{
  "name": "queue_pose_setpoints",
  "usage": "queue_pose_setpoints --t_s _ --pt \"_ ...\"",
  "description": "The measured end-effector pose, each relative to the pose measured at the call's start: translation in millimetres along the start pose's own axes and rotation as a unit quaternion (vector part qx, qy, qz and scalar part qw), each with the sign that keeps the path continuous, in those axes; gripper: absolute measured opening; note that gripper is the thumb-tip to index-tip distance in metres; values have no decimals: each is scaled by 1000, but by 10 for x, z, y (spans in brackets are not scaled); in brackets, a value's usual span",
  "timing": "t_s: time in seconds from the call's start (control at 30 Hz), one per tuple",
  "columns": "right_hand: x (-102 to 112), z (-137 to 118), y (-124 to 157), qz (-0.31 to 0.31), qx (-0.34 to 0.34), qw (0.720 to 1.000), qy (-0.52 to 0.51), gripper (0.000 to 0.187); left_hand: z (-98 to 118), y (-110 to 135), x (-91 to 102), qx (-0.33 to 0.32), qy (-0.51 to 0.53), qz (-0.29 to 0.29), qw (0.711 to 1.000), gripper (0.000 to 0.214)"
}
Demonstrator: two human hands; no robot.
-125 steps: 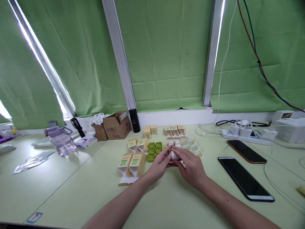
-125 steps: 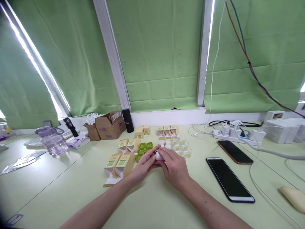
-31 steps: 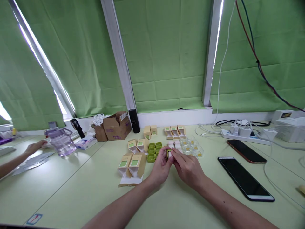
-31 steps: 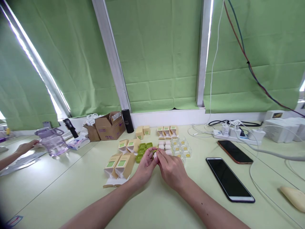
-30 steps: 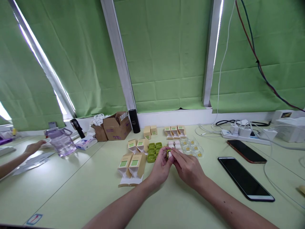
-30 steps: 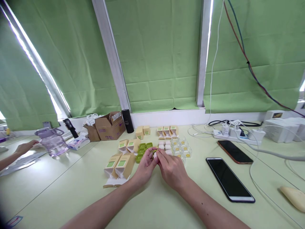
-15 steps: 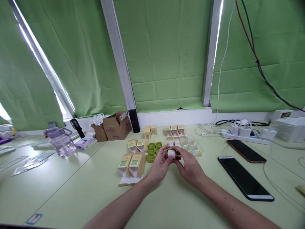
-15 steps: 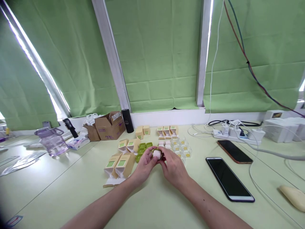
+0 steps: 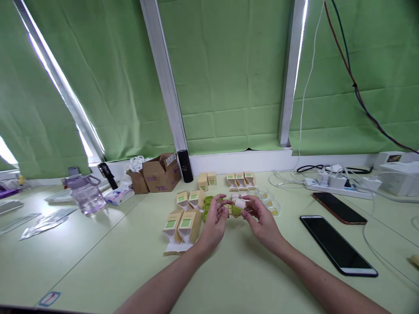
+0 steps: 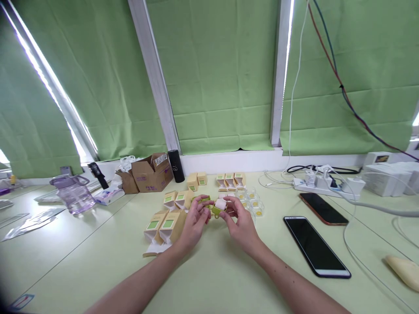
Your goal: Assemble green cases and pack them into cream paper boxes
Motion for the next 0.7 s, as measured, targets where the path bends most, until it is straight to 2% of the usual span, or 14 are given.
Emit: queue_pose_setpoints --t_s 0.13,0.23,0.3,0.5,0.7 --pt "4 78 -36 -3 -51 994 -95 48 170 23 -14 -107 -146 -31 983 34" --pt "13 106 -63 -4 -83 985 -148 53 264 72 -72 -189 -215 -64 956 37" --pt "12 118 -76 -4 -105 979 -175 57 280 102 -108 -219 -256 -85 938 41" --pt "-27 163 -72 -4 -166 962 -217 64 265 133 -151 -247 -337 -110 902 52" --pt "-52 148 -54 -22 -168 962 -213 58 251 119 -150 -247 -328 -108 906 56"
Point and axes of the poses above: each hand's wrist, its own y-axis away from the middle knuckle, its own x-axis out of the back of the hand, z = x × y, the point moved 7 cm from there along -y, towards the middle knuckle, and after that the axes turned 8 degrees about -x, right-handed, at the moved point
